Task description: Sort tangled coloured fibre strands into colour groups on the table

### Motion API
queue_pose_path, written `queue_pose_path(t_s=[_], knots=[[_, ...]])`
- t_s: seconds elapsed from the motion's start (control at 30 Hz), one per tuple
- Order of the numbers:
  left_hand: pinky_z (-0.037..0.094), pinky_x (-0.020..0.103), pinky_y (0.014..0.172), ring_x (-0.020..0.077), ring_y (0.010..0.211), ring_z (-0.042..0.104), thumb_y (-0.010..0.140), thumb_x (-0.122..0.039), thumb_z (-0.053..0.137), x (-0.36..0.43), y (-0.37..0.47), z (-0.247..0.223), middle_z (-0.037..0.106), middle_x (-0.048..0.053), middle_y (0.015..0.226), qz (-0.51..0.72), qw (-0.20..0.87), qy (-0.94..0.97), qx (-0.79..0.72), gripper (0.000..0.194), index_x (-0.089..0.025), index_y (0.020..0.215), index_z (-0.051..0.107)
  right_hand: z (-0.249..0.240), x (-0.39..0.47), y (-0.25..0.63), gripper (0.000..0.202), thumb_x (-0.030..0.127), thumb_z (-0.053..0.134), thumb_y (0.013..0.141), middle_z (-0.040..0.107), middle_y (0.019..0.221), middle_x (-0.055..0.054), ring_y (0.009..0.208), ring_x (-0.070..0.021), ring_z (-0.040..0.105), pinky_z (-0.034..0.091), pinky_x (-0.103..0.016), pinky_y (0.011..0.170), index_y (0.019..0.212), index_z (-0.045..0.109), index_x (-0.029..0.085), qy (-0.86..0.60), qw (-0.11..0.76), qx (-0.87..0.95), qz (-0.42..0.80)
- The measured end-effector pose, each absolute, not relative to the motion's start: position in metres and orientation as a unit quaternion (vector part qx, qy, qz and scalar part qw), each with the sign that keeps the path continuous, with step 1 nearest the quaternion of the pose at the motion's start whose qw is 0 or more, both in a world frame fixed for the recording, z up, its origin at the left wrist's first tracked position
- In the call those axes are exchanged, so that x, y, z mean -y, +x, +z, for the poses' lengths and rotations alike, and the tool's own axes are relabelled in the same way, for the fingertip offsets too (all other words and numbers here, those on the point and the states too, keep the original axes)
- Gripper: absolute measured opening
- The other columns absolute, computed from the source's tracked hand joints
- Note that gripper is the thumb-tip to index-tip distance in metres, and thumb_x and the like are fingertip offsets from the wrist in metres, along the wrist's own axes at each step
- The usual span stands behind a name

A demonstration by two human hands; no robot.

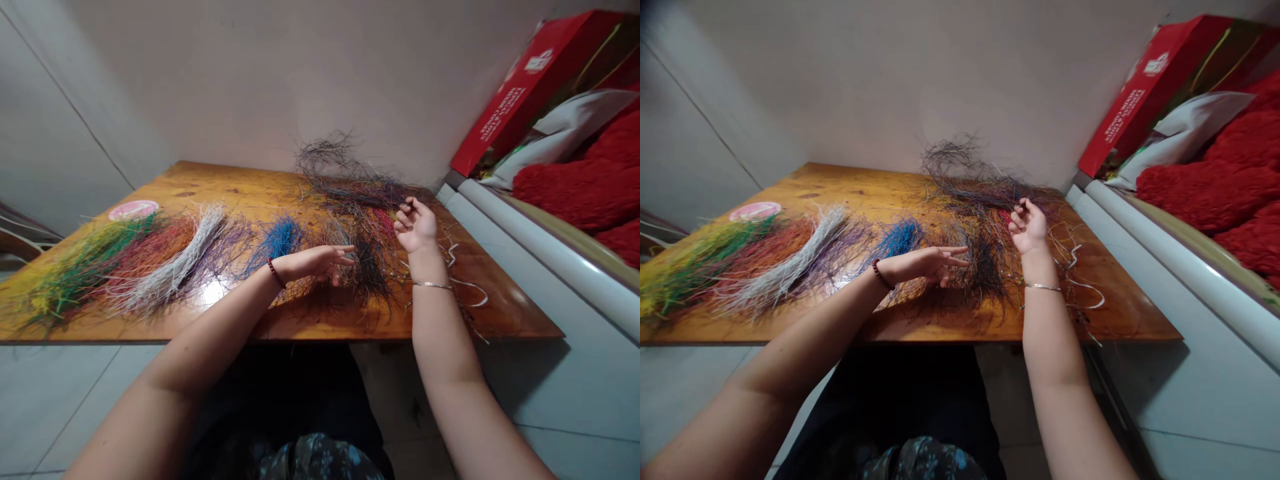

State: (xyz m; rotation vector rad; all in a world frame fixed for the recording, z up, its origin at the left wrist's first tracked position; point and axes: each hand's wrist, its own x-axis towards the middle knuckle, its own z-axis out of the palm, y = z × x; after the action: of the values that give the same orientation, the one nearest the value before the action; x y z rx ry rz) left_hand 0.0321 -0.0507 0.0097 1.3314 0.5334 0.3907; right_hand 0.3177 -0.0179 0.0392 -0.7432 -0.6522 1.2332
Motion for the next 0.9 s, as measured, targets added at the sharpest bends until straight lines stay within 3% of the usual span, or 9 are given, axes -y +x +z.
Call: queue_pose_path(t_s=[0.13, 0.3, 0.4, 0.63, 0.73, 0.9], knots=[[0.037, 0.022, 0.051, 0.0146, 0.064, 0.065, 0.082, -0.051, 0.063, 0.046, 0.027, 0.015, 0.067, 0.016, 0.131, 0.211, 0.729, 0.596, -0.261, 0.053, -0.028, 0.129, 0.069, 0.039, 0.017, 0.313, 0.015, 0.026, 0.062, 0.087, 0.044, 0.059, 0.008, 0.036, -0.0034, 0.026, 0.022, -0.015, 0.031, 0.081, 0.049, 0.022, -0.334, 0.698, 0.306, 0.554], [0.028, 0.020, 0.045, 0.0052, 0.049, 0.039, 0.087, -0.046, 0.064, 0.030, 0.029, 0.004, 0.072, 0.016, 0.119, 0.365, 0.635, 0.597, -0.327, 0.043, -0.019, 0.117, 0.074, 0.037, 0.019, 0.302, 0.018, 0.028, 0.067, 0.087, 0.047, 0.061, 0.006, 0.037, -0.0025, 0.029, 0.023, -0.013, 0.033, 0.079, 0.052, 0.023, -0.338, 0.693, 0.358, 0.526], [0.025, 0.019, 0.044, 0.0047, 0.048, 0.033, 0.087, -0.045, 0.066, 0.024, 0.032, -0.005, 0.073, 0.013, 0.117, 0.409, 0.596, 0.587, -0.364, 0.041, -0.019, 0.119, 0.073, 0.038, 0.023, 0.293, 0.019, 0.029, 0.067, 0.088, 0.048, 0.063, 0.005, 0.039, -0.0025, 0.031, 0.024, -0.013, 0.035, 0.078, 0.053, 0.022, -0.339, 0.677, 0.397, 0.519], [0.030, 0.019, 0.047, 0.0065, 0.054, 0.044, 0.091, -0.052, 0.063, 0.028, 0.034, 0.000, 0.073, 0.010, 0.117, 0.441, 0.556, 0.577, -0.404, 0.041, -0.022, 0.116, 0.074, 0.040, 0.030, 0.277, 0.021, 0.032, 0.070, 0.086, 0.050, 0.061, 0.004, 0.042, -0.0036, 0.031, 0.025, -0.013, 0.037, 0.077, 0.054, 0.021, -0.366, 0.644, 0.467, 0.483], [0.032, 0.020, 0.049, 0.0089, 0.060, 0.053, 0.092, -0.054, 0.060, 0.030, 0.035, 0.004, 0.074, 0.012, 0.111, 0.449, 0.551, 0.575, -0.406, 0.042, -0.019, 0.110, 0.075, 0.038, 0.029, 0.274, 0.023, 0.035, 0.070, 0.085, 0.050, 0.060, 0.004, 0.043, -0.0036, 0.030, 0.022, -0.014, 0.037, 0.076, 0.054, 0.021, -0.367, 0.627, 0.509, 0.461], [0.034, 0.019, 0.050, 0.0089, 0.060, 0.056, 0.095, -0.054, 0.056, 0.033, 0.036, 0.007, 0.076, 0.013, 0.102, 0.452, 0.545, 0.575, -0.410, 0.044, -0.015, 0.103, 0.074, 0.033, 0.025, 0.271, 0.031, 0.044, 0.074, 0.080, 0.049, 0.060, 0.004, 0.044, -0.0038, 0.030, 0.018, -0.015, 0.038, 0.078, 0.054, 0.021, -0.380, 0.609, 0.538, 0.442]])
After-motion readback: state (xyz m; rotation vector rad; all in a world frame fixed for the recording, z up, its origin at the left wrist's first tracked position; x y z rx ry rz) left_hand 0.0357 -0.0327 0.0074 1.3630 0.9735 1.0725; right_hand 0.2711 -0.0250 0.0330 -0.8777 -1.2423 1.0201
